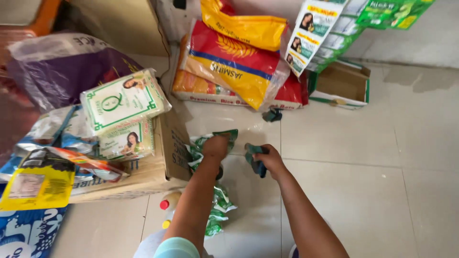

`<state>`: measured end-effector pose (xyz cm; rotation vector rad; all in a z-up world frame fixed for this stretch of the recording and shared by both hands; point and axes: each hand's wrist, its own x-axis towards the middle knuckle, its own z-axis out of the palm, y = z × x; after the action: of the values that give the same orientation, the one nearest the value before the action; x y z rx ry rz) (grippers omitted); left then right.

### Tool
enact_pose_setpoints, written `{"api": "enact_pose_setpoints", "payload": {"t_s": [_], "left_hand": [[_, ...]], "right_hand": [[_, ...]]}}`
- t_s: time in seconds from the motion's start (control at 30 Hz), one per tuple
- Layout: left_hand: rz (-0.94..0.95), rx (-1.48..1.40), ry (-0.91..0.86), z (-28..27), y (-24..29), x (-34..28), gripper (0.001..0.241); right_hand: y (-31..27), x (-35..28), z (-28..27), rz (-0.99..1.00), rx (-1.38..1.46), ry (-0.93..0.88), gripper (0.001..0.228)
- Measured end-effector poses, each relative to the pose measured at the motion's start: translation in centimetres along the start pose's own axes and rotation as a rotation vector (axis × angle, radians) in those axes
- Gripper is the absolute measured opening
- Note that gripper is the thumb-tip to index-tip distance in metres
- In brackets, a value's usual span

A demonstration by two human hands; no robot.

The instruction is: Cleaning and wiping down various food pouches with a rag before restocking them on shelves in a grocery store.

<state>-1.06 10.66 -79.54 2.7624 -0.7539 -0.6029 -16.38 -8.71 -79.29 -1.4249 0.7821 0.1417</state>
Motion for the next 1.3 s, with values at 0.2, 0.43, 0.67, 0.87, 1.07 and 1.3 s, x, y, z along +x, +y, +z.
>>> {"api": "enact_pose_setpoints", "payload": {"t_s": [0.2,0.43,0.67,0.87,1.07,1.3], "left_hand": [[0.309,0.047,-0.017,-10.1,5.4,-1.0,0.020],[0.619,-0.442,0.180,-28.4,14.1,-4.4,0.027],[0.519,-1.088,0.088,-40.6,19.7,-7.8,0.022],[0.423,-1.352,-0.084,-48.3,23.8,-13.0,0.022],[0.235,-1.675,-0.245,-55.1,27.8,-22.1,0.040],[0.309,-1.868,-0.281,-52.0,32.0,-33.7,0.059]], "right_hand": [[-4.0,6.5,-4.8,-0.317,-0.200,0.005,0.044],[-22.0,-4.1,-8.8,-0.309,0.208,-0.324,0.039],[-31.6,-15.9,-7.9,-0.545,0.553,-0.402,0.047],[-35.9,-26.0,-8.1,-0.595,0.452,-0.201,0.041],[-45.8,-40.3,-6.4,-0.411,0.617,0.025,0.039],[-51.2,-50.2,-5.1,-0.371,0.684,0.161,0.037]]}}
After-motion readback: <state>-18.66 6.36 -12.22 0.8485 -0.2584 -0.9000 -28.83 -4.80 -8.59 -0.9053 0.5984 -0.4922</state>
